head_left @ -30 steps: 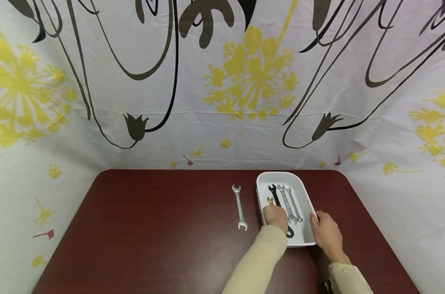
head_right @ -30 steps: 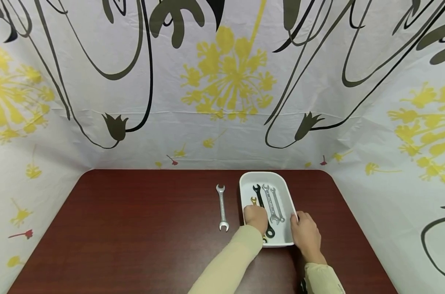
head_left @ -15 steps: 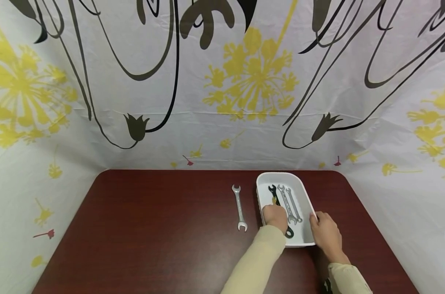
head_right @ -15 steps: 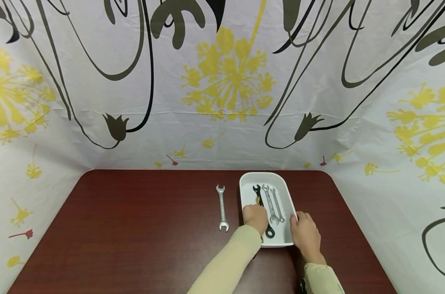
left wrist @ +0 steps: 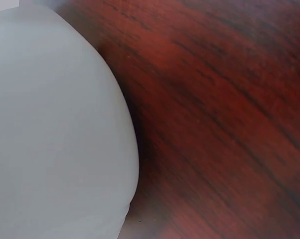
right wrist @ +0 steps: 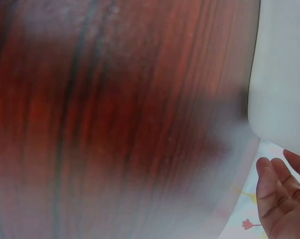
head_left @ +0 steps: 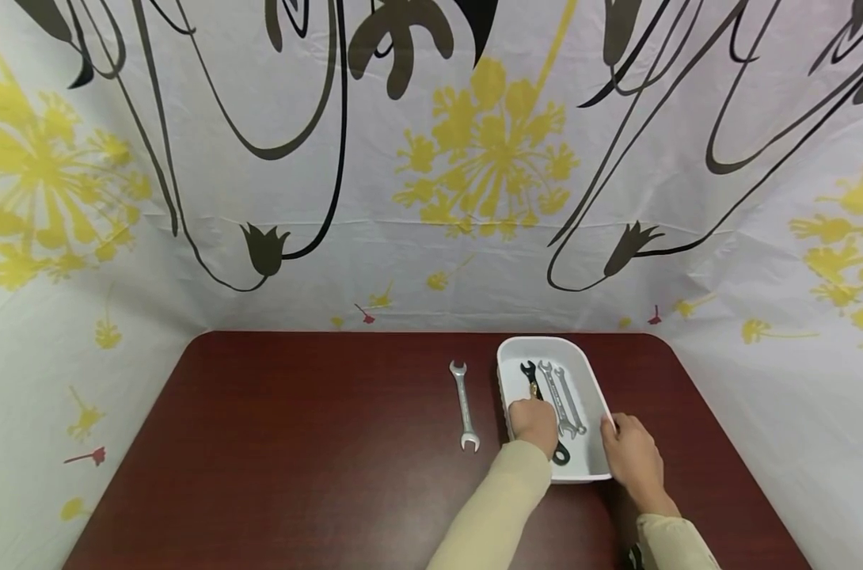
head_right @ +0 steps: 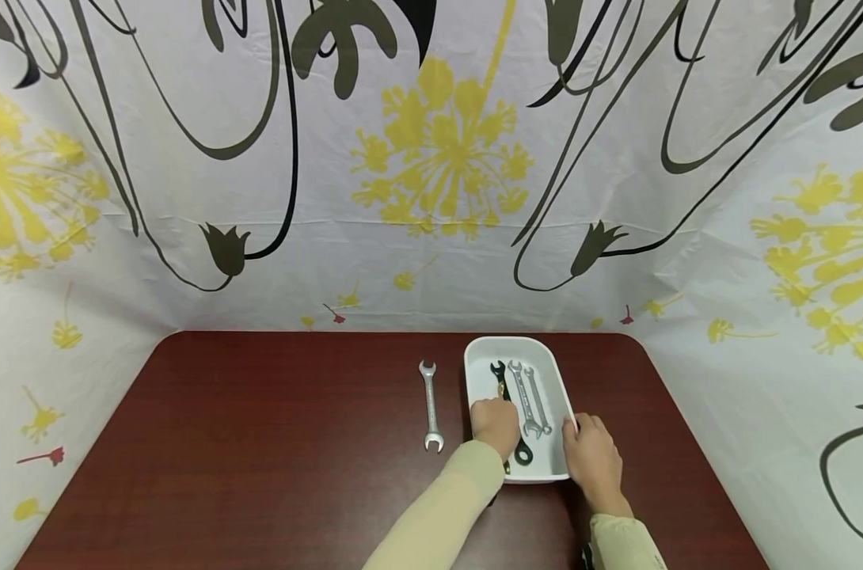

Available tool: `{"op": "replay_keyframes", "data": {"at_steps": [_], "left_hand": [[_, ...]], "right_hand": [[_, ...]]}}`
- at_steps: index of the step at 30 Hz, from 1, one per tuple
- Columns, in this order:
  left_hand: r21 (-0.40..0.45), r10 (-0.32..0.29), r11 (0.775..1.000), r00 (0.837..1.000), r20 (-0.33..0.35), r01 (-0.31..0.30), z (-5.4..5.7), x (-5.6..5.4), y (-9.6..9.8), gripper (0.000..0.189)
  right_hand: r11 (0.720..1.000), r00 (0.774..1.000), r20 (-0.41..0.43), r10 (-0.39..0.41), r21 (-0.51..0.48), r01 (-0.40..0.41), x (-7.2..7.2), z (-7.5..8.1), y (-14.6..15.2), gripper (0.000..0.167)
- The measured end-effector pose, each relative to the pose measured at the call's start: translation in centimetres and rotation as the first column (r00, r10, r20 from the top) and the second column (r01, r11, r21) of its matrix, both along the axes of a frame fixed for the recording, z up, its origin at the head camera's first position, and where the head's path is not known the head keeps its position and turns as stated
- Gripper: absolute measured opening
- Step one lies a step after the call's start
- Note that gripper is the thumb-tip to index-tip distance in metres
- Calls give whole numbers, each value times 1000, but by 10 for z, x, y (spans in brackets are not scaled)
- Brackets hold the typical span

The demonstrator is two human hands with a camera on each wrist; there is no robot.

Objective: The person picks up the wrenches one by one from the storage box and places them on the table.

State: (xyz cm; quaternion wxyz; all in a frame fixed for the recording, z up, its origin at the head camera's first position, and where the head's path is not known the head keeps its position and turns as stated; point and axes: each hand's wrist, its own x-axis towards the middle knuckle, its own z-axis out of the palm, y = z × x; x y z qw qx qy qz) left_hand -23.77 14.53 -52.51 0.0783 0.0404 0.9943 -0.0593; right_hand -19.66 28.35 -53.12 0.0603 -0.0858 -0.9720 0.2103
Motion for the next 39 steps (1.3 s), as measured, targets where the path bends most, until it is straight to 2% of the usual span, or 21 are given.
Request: {"op": "replay_keyframes", "data": {"at_steps": [9, 21, 27, 34, 39], "left_hand": [[140, 45, 989, 999, -16, -42, 2, -2, -1, 23], [242, 48, 969, 999, 9, -48, 12, -1, -7, 29], [265, 59, 962, 998, 18, -62, 19, 0, -8, 32], [350, 49, 935, 998, 43, -61, 26, -2, -11, 33], [398, 37, 915, 995, 88, -70, 37, -2, -15, 39]], "right_hand": [[1000, 1000, 2, -5, -3, 5, 0, 0, -1, 41], [1000, 1000, 11, -5, 4, 5, 0, -1, -2, 41], [1000, 1000, 24, 0, 4, 0, -1, -2, -1, 42], [1000, 1000, 24, -5, 0, 5, -2, 0, -1, 43], [1000, 1000, 17, 4, 4, -4, -2, 1, -2, 43]]}}
